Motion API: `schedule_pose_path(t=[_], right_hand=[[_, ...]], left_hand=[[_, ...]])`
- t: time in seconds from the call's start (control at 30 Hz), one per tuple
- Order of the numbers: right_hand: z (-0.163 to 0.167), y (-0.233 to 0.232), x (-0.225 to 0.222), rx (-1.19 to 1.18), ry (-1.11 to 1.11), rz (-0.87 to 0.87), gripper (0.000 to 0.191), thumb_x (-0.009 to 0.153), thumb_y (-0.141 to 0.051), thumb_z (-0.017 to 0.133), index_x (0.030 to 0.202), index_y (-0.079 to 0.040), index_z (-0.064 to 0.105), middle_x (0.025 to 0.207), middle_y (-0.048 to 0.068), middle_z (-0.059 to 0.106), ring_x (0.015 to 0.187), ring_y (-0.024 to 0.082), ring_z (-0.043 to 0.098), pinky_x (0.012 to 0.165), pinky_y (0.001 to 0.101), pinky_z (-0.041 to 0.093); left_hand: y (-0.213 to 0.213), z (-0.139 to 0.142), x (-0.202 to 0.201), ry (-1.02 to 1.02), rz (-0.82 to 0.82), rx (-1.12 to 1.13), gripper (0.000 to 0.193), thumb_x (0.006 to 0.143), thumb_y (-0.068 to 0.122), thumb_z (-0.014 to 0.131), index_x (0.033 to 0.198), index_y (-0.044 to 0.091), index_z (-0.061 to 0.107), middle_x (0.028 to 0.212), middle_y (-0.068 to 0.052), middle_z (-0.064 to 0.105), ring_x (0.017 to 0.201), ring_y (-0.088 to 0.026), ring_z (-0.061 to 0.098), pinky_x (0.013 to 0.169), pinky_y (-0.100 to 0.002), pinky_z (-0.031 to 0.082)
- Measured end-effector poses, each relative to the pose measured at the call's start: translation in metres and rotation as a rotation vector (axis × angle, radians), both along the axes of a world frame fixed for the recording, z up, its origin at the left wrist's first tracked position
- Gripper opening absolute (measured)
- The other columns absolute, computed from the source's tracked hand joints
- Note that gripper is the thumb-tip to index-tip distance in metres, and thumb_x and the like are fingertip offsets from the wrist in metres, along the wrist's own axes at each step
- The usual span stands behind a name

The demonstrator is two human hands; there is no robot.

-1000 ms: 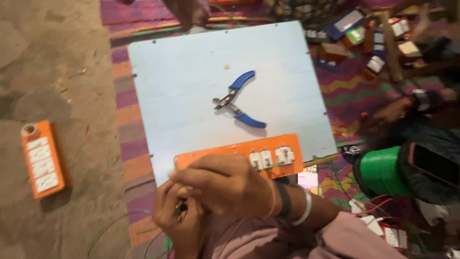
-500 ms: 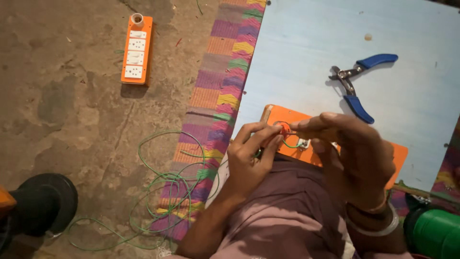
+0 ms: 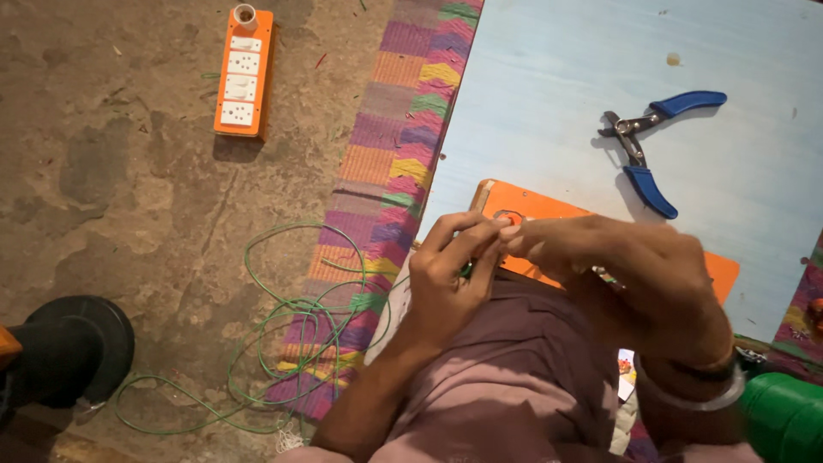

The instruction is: The person sits on the floor and wires an orange electrical board with multiple switches. They use pliers to strip green wires and a screwdriver to secure the wires into the switch terminals, repeating the process for each switch.

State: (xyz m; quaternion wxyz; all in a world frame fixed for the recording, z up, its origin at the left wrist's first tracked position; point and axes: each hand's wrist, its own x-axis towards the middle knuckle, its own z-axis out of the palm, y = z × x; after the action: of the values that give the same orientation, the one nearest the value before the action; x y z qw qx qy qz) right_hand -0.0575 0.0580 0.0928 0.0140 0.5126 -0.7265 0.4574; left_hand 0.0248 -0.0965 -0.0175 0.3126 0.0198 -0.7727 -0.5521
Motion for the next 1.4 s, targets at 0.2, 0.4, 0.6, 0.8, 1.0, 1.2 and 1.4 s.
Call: schedule_pose_path(t=[0.2, 0.4, 0.6, 0.8, 1.0, 1.2, 1.4], right_hand=[[0.000, -0.010, 0.011, 0.031, 0.015, -0.182, 0.019, 0.085, 0.014, 0.072, 0.100, 0.005, 0.066, 0.089, 0.014, 0.076, 0.077, 0.019, 0.078, 0.067, 0.0296, 0.063], [-0.015, -0.029, 0.034, -0.111, 0.213, -0.415, 0.024, 0.088, 0.008, 0.079, 0.106, 0.004, 0.063, 0.091, 0.013, 0.073, 0.078, 0.019, 0.073, 0.067, 0.0276, 0.058], [-0.012, -0.027, 0.030, -0.038, 0.296, -0.512, 0.036, 0.088, 0.000, 0.083, 0.115, 0.005, 0.059, 0.088, 0.015, 0.073, 0.075, 0.022, 0.072, 0.065, 0.0313, 0.055], [0.011, -0.006, 0.011, 0.179, 0.057, -0.266, 0.042, 0.093, 0.002, 0.067, 0.134, 0.006, 0.057, 0.099, 0.014, 0.078, 0.072, 0.017, 0.070, 0.068, 0.0307, 0.059], [0.006, 0.003, 0.002, 0.177, -0.011, -0.170, 0.015, 0.100, 0.003, 0.061, 0.115, 0.000, 0.064, 0.105, 0.011, 0.078, 0.088, 0.016, 0.080, 0.072, 0.0248, 0.063], [0.001, -0.018, 0.026, 0.073, 0.177, -0.397, 0.015, 0.095, -0.001, 0.076, 0.104, 0.001, 0.064, 0.093, 0.013, 0.076, 0.082, 0.017, 0.075, 0.069, 0.0276, 0.058], [-0.011, -0.026, 0.039, 0.009, 0.226, -0.598, 0.024, 0.095, -0.007, 0.082, 0.109, 0.001, 0.065, 0.084, 0.011, 0.073, 0.074, 0.015, 0.072, 0.059, 0.0243, 0.051]], left_hand=[[0.002, -0.001, -0.001, -0.015, 0.001, 0.022, 0.019, 0.097, 0.002, 0.075, 0.116, 0.005, 0.072, 0.109, -0.009, 0.068, 0.091, -0.020, 0.075, 0.075, -0.029, 0.062], [0.001, 0.001, -0.002, 0.009, 0.026, 0.000, 0.020, 0.096, 0.004, 0.076, 0.116, 0.006, 0.072, 0.107, -0.009, 0.069, 0.092, -0.022, 0.075, 0.076, -0.032, 0.062], [0.002, 0.003, -0.003, 0.014, 0.035, 0.013, 0.020, 0.096, 0.005, 0.077, 0.115, 0.007, 0.073, 0.107, -0.009, 0.069, 0.092, -0.022, 0.075, 0.077, -0.032, 0.062], [0.002, 0.002, -0.001, 0.005, 0.014, 0.064, 0.019, 0.096, 0.005, 0.076, 0.115, 0.006, 0.074, 0.107, -0.009, 0.070, 0.092, -0.021, 0.076, 0.077, -0.030, 0.063], [0.002, 0.000, -0.003, 0.027, 0.020, 0.048, 0.019, 0.097, 0.004, 0.076, 0.115, 0.006, 0.073, 0.107, -0.009, 0.069, 0.093, -0.021, 0.075, 0.078, -0.031, 0.063], [0.005, 0.002, -0.004, 0.046, 0.049, 0.014, 0.018, 0.097, 0.004, 0.076, 0.115, 0.006, 0.073, 0.108, -0.008, 0.069, 0.095, -0.022, 0.074, 0.081, -0.031, 0.062], [0.003, 0.003, -0.002, 0.001, 0.034, 0.020, 0.019, 0.096, 0.006, 0.077, 0.114, 0.006, 0.074, 0.106, -0.009, 0.069, 0.091, -0.022, 0.074, 0.077, -0.032, 0.061]])
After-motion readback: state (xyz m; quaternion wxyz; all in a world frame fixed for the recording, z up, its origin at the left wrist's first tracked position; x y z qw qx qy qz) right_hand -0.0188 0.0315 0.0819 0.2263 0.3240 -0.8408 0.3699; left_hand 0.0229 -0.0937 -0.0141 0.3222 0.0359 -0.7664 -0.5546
